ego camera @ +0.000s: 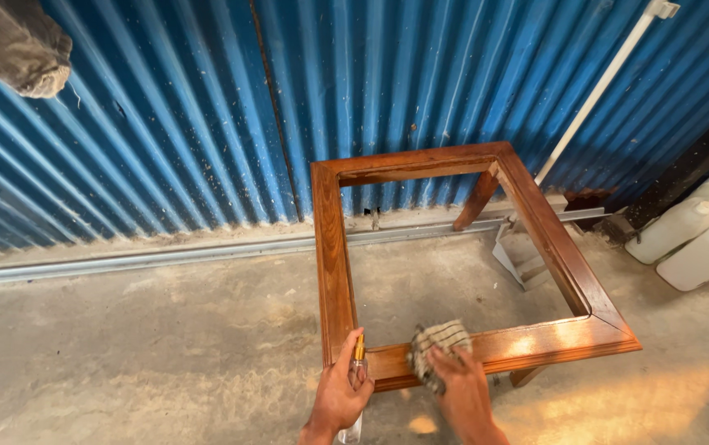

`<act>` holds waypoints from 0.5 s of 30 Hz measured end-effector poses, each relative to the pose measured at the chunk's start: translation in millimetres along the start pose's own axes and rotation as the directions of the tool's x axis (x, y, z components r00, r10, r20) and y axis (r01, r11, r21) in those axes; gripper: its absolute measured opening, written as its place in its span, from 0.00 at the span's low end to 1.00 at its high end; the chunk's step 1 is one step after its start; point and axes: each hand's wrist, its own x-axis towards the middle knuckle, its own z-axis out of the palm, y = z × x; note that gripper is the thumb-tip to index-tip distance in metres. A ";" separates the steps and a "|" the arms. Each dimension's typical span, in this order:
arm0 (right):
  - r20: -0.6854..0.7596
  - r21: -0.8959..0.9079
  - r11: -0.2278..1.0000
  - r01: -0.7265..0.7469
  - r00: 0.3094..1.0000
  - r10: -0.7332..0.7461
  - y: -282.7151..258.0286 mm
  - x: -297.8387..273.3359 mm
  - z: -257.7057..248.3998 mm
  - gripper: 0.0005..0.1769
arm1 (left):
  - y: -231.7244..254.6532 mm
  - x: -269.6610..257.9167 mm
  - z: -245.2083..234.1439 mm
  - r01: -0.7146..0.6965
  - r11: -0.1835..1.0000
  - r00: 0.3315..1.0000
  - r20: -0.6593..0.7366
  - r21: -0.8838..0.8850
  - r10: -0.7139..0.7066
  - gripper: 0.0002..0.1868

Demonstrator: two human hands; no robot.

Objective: The person sprays a liquid from a small bottle onto a wooden table frame and wipes it with a checkered cloth. They repeatedly spray and wipe along the edges and corners of the frame, moving around the table to reach different sections.

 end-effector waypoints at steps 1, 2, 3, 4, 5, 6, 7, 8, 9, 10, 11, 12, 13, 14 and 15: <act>0.022 -0.026 0.999 -0.038 0.999 0.039 -1.0 5.2 -6.3 0.39 | 0.1 1.3 0.4 0.012 1.000 1.000 -0.002 0.004 -0.012 0.46; 0.042 -0.050 0.996 -0.078 0.996 0.081 -6.6 10.5 -9.7 0.40 | 0.0 1.0 0.4 0.024 1.000 1.000 -0.001 0.011 -0.024 0.46; 0.060 -0.076 0.990 -0.118 0.991 0.123 -15.0 12.6 -10.6 0.40 | -0.3 -1.1 1.2 0.002 1.000 1.000 -0.014 -0.007 -0.002 0.45; 0.069 -0.032 0.989 -0.147 0.986 0.149 -26.8 13.5 -7.7 0.41 | 0.2 -1.2 1.4 -0.025 0.999 0.999 -0.027 -0.024 0.024 0.45; 0.078 0.011 0.984 -0.177 0.981 0.175 -39.1 13.1 -2.6 0.41 | 0.8 -1.4 1.6 -0.052 0.998 0.998 -0.040 -0.040 0.050 0.44; 0.087 0.055 0.977 -0.204 0.976 0.199 -47.6 13.3 1.7 0.42 | 2.0 -0.6 1.4 -0.040 0.999 0.998 -0.044 -0.019 0.039 0.45; 0.052 0.078 0.991 -0.104 0.994 0.100 -51.1 11.0 4.7 0.39 | 3.3 -0.3 2.1 -0.027 1.000 0.998 -0.048 0.002 0.027 0.45; 0.018 0.097 0.995 -0.002 1.000 0.001 -52.8 5.4 8.6 0.37 | 3.4 -0.7 2.5 -0.012 1.000 0.999 -0.052 0.022 0.013 0.45; -0.019 0.113 0.989 0.100 0.995 -0.098 -52.9 0.2 13.6 0.34 | 3.1 -0.5 1.9 -0.013 1.000 0.999 -0.047 0.006 0.013 0.45; -0.035 0.090 0.986 0.143 0.990 -0.140 -49.5 -3.7 17.5 0.33 | 2.7 -0.1 1.6 -0.013 1.000 0.999 -0.042 -0.010 0.013 0.45; -0.049 0.066 0.980 0.185 0.982 -0.182 -43.6 -6.6 19.5 0.31 | 2.1 0.6 1.1 -0.014 1.000 0.999 -0.038 -0.027 0.013 0.45; -0.059 0.042 0.973 0.228 0.973 -0.225 -38.1 -9.6 19.6 0.30 | 1.0 0.3 1.1 -0.023 0.999 0.999 -0.037 -0.026 0.023 0.45; -0.048 0.032 0.984 0.173 0.984 -0.172 -33.2 -9.9 17.1 0.30 | 0.1 1.1 1.0 -0.033 0.999 0.999 -0.036 -0.026 0.032 0.46; -0.037 0.020 0.993 0.118 0.992 -0.117 -28.6 -8.2 11.2 0.31 | -0.9 1.7 1.7 -0.043 0.999 0.999 -0.034 -0.026 0.042 0.46; -0.026 0.007 0.998 0.062 0.998 -0.062 -27.4 -5.3 3.8 0.31 | -2.1 0.9 2.3 -0.015 1.000 1.000 -0.018 -0.012 0.015 0.46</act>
